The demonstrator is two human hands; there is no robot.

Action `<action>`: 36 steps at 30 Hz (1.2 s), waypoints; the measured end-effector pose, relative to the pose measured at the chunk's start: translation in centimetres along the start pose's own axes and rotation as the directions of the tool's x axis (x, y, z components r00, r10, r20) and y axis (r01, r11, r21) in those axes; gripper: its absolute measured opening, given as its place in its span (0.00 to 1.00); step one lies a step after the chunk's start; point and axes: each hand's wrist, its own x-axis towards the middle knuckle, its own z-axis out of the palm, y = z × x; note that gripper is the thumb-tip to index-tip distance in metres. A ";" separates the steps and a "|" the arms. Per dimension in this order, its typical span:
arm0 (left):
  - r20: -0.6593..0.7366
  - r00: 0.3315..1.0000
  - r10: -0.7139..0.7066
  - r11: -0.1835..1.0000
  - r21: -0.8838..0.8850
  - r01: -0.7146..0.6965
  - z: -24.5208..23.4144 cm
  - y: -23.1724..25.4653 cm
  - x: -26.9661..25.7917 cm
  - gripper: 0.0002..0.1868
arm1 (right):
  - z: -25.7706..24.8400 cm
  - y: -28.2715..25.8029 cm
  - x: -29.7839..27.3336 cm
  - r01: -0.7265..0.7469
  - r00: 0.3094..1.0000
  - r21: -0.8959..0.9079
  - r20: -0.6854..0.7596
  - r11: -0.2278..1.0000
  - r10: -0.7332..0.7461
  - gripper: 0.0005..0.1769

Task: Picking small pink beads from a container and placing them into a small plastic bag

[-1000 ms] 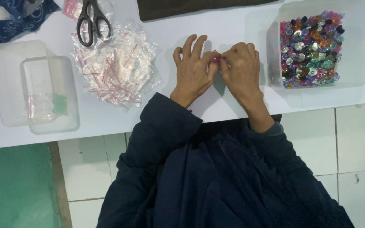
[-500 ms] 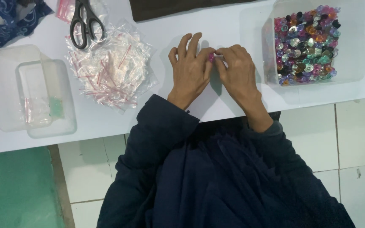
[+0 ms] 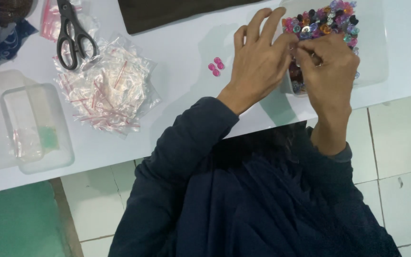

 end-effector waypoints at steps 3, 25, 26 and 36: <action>-0.016 0.997 0.071 0.993 0.100 -0.069 3.2 0.6 1.0 0.04 | -0.2 3.4 -0.5 -0.083 0.992 -0.136 0.079 0.987 0.094 0.09; 0.070 0.997 0.013 1.000 0.023 -0.015 4.1 0.3 0.1 0.08 | 0.9 3.9 -1.2 -0.088 0.992 -0.168 0.076 0.982 0.101 0.08; 0.051 0.998 0.022 0.999 0.025 -0.023 3.9 0.2 0.0 0.06 | 1.0 3.9 -1.2 -0.076 0.994 -0.159 0.064 0.984 0.087 0.09; -0.062 0.998 -0.030 0.994 -0.111 0.023 -1.7 -1.5 -1.5 0.06 | 1.9 -0.5 -0.1 0.096 0.995 0.014 -0.027 0.995 -0.096 0.08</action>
